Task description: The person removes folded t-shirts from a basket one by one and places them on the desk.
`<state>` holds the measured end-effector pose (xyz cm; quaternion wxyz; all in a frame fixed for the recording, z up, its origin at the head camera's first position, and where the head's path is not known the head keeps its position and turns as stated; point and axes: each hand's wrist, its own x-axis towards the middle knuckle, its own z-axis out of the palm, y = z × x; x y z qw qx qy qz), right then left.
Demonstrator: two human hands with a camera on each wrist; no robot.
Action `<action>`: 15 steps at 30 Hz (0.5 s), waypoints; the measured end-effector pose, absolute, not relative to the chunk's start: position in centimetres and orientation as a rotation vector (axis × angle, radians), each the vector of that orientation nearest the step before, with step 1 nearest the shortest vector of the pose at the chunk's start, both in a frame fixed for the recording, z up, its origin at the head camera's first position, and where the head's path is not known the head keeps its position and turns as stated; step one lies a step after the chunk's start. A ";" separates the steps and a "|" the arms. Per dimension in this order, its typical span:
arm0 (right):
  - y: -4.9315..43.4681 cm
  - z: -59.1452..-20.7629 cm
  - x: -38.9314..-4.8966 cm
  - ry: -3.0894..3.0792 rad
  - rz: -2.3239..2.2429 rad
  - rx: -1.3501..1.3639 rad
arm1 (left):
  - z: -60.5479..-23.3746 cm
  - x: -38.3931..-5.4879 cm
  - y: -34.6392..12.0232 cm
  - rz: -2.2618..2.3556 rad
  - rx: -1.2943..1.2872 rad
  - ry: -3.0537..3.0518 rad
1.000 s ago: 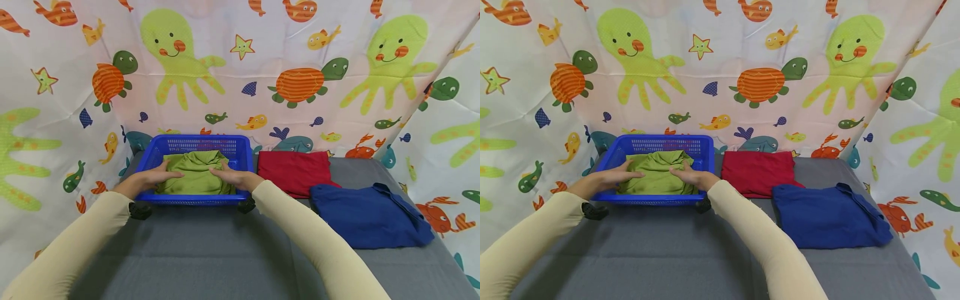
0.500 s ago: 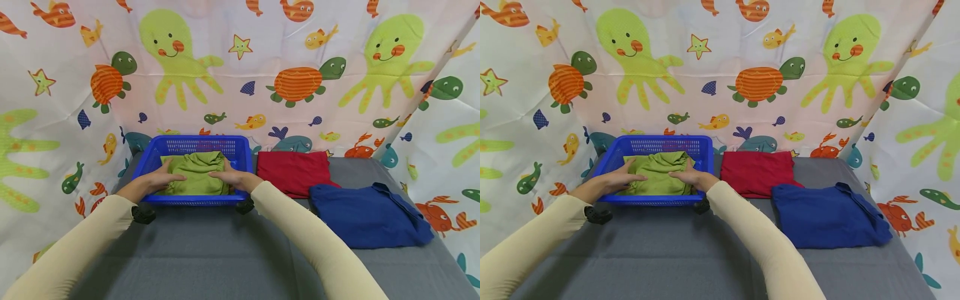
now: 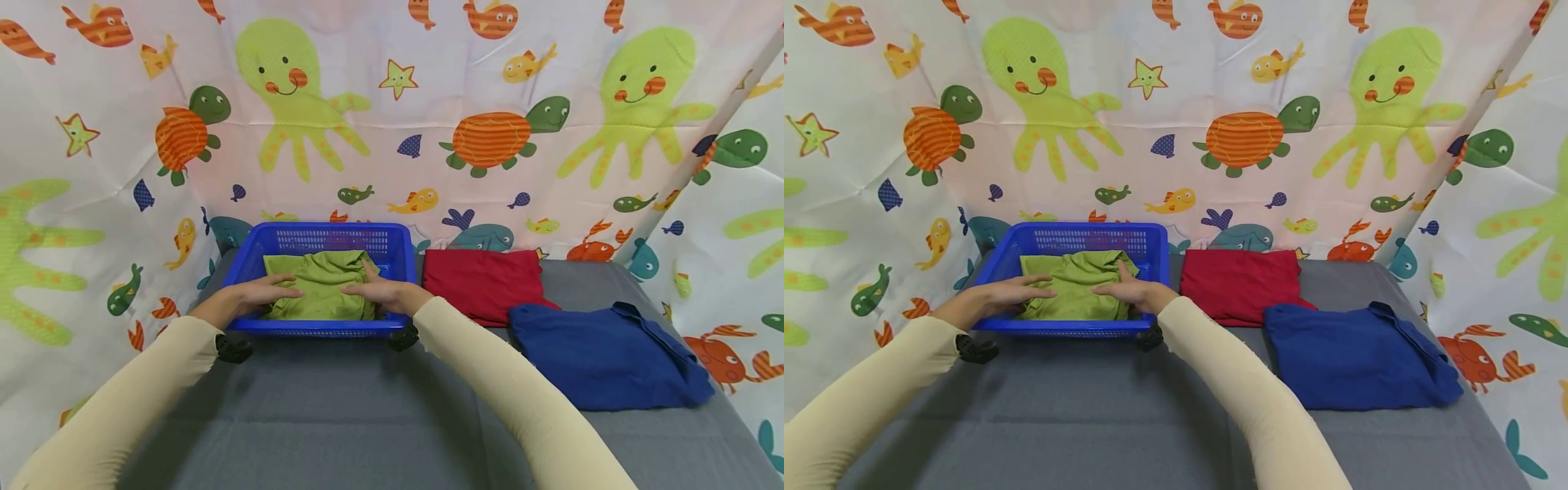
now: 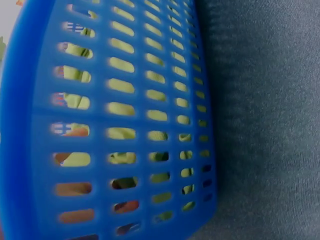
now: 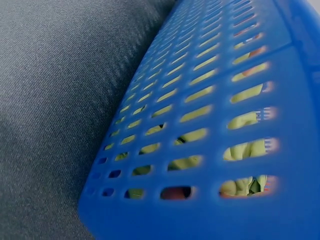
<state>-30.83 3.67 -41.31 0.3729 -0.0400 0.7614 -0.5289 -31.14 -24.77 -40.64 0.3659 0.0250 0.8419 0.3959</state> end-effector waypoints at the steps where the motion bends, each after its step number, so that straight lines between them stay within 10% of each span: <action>1: 3.7 -41.4 -30.9 1.951 -1.366 -0.105 | -40.7 -31.2 -24.7 1.028 0.070 2.163; 15: 3.8 -41.4 -31.2 1.871 -1.463 -0.149 | -41.0 -31.1 -24.9 1.200 0.128 2.035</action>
